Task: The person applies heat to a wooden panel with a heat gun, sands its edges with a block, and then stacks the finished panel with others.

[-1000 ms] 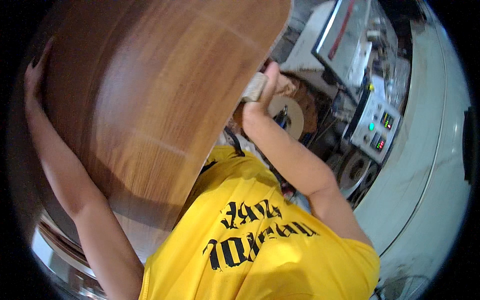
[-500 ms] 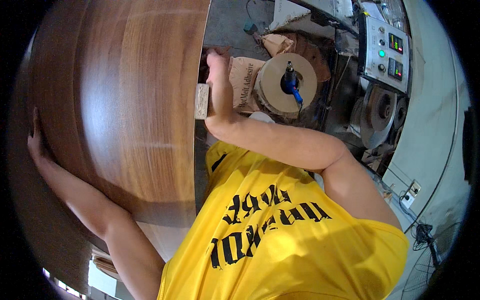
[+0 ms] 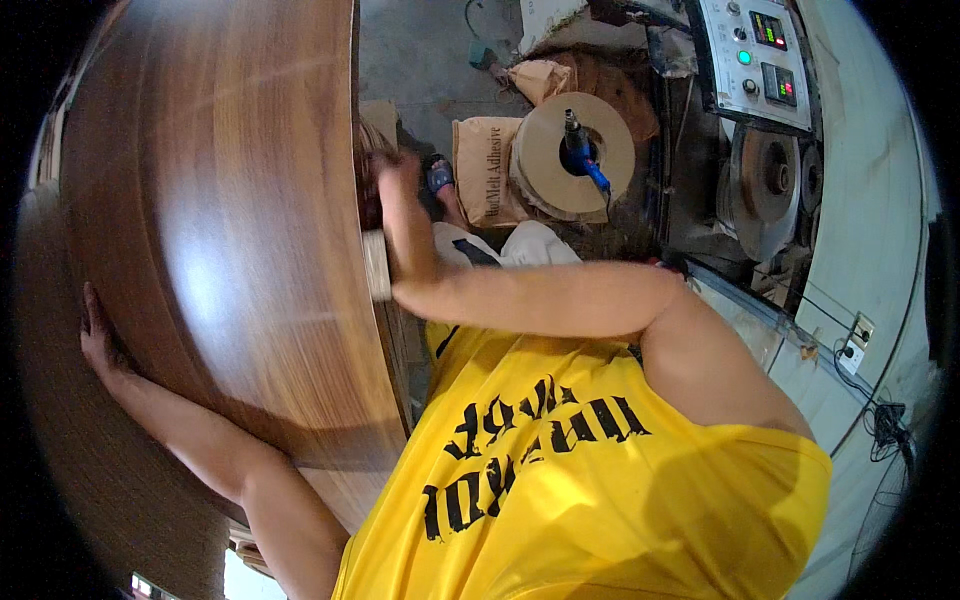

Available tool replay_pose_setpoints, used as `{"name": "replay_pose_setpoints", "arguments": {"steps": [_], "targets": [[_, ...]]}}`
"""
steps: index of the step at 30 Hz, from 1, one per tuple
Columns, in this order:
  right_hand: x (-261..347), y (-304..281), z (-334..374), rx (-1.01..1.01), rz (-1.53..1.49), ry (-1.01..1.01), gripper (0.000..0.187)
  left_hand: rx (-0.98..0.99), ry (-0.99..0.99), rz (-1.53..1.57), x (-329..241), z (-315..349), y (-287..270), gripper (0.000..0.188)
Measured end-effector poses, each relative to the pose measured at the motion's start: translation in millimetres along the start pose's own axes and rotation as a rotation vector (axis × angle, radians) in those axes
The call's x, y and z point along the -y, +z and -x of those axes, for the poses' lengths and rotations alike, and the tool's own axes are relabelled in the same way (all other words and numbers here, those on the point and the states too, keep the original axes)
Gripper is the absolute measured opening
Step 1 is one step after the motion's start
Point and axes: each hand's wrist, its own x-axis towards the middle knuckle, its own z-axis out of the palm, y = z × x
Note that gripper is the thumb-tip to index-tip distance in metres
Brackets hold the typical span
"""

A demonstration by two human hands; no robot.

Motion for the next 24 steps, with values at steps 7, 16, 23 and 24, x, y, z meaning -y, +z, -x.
{"name": "replay_pose_setpoints", "arguments": {"steps": [7,16,23,24], "targets": [[12,12,-135,0.050,-0.148,-0.131,0.050,0.028,0.093,-0.016,2,-10,-3,0.117],[-23,-6,-102,0.128,0.266,-0.627,0.069,-0.030,-0.003,0.029,-13,21,13,0.123],[39,-20,13,0.187,-0.634,0.298,0.034,-0.109,0.046,-0.089,-10,20,17,0.127],[47,-21,21,0.141,-0.625,0.369,0.033,-0.102,0.086,-0.097,-7,12,17,0.128]]}}
